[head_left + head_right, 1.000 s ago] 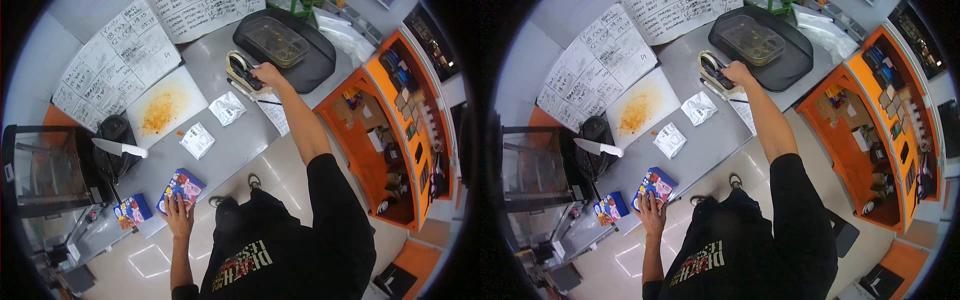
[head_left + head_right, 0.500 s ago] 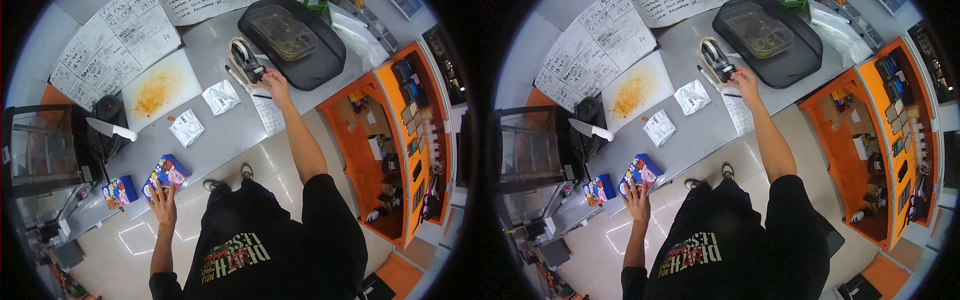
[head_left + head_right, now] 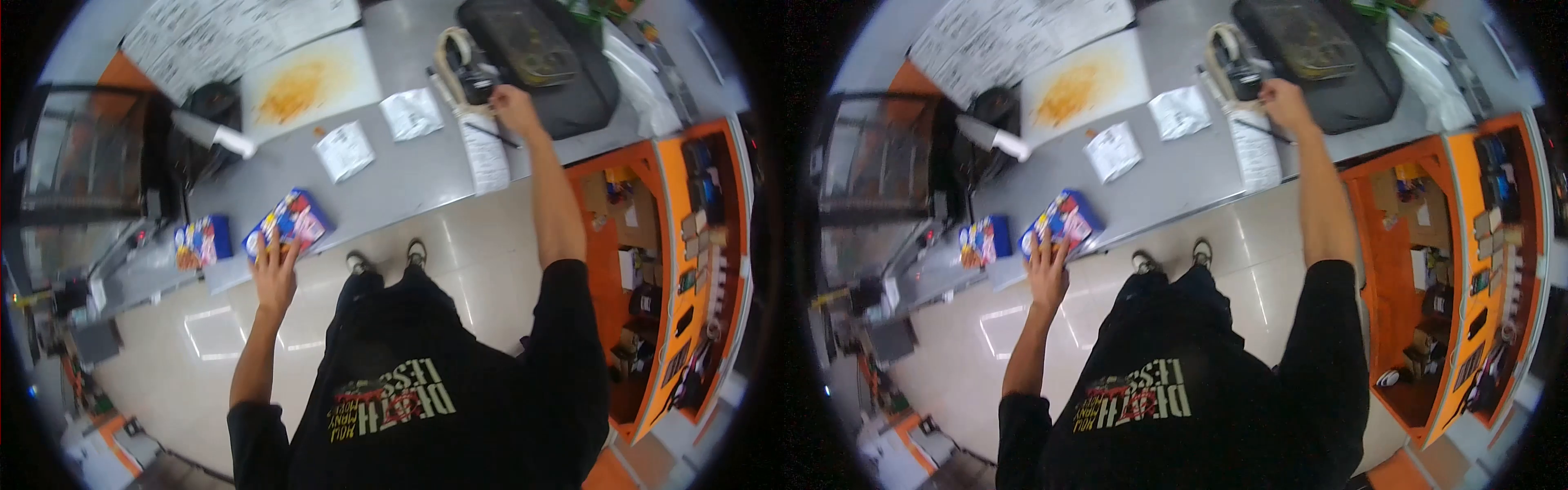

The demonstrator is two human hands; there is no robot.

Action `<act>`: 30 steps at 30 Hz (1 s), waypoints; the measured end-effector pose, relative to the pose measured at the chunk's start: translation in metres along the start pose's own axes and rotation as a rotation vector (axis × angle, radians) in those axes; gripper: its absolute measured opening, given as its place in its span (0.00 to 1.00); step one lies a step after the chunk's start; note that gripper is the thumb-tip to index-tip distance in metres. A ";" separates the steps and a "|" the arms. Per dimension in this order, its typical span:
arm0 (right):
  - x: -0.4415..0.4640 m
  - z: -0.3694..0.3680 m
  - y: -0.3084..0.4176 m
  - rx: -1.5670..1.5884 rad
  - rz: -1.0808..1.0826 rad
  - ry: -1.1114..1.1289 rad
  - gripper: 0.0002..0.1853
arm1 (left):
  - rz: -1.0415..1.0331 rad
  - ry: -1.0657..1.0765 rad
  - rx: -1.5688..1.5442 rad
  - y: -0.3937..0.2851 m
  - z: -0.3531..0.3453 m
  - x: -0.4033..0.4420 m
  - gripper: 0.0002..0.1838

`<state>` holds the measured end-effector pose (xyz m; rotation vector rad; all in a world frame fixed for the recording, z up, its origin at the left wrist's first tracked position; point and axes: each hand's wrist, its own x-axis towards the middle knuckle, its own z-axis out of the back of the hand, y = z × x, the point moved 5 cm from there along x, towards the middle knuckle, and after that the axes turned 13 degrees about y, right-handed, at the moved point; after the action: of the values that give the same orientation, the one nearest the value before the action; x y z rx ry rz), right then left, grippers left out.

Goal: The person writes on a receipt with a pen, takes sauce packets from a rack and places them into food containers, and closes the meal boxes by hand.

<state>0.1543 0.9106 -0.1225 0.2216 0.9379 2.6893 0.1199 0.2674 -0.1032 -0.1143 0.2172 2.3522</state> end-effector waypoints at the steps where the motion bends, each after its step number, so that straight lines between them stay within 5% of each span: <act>1: -0.004 0.006 0.005 0.017 -0.042 -0.059 0.09 | 0.000 -0.005 -0.010 0.000 0.002 -0.002 0.41; 3: -0.013 0.024 0.017 0.001 -0.020 -0.339 0.11 | -0.002 -0.046 -0.004 0.001 0.003 0.002 0.42; 7: -0.086 0.010 0.132 0.227 0.094 -0.443 0.08 | 0.004 -0.030 -0.064 0.003 0.020 0.004 0.46; 9: -0.133 -0.059 0.193 0.767 0.008 -0.152 0.03 | 0.012 -0.003 -0.114 0.004 0.034 0.008 0.51; 13: -0.191 -0.192 0.321 0.924 0.166 0.133 0.02 | -0.020 0.077 -0.262 0.015 0.052 0.014 0.59; 21: -0.188 -0.299 0.372 0.997 -0.030 0.129 0.08 | -0.067 0.154 -0.360 0.028 0.061 0.020 0.58; 30: -0.180 -0.311 0.384 1.062 -0.199 0.074 0.10 | -0.063 0.154 -0.359 0.028 0.062 0.018 0.57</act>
<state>0.1698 0.3853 -0.1321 0.2109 2.1767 1.7814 0.0863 0.2717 -0.0420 -0.4702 -0.1350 2.2984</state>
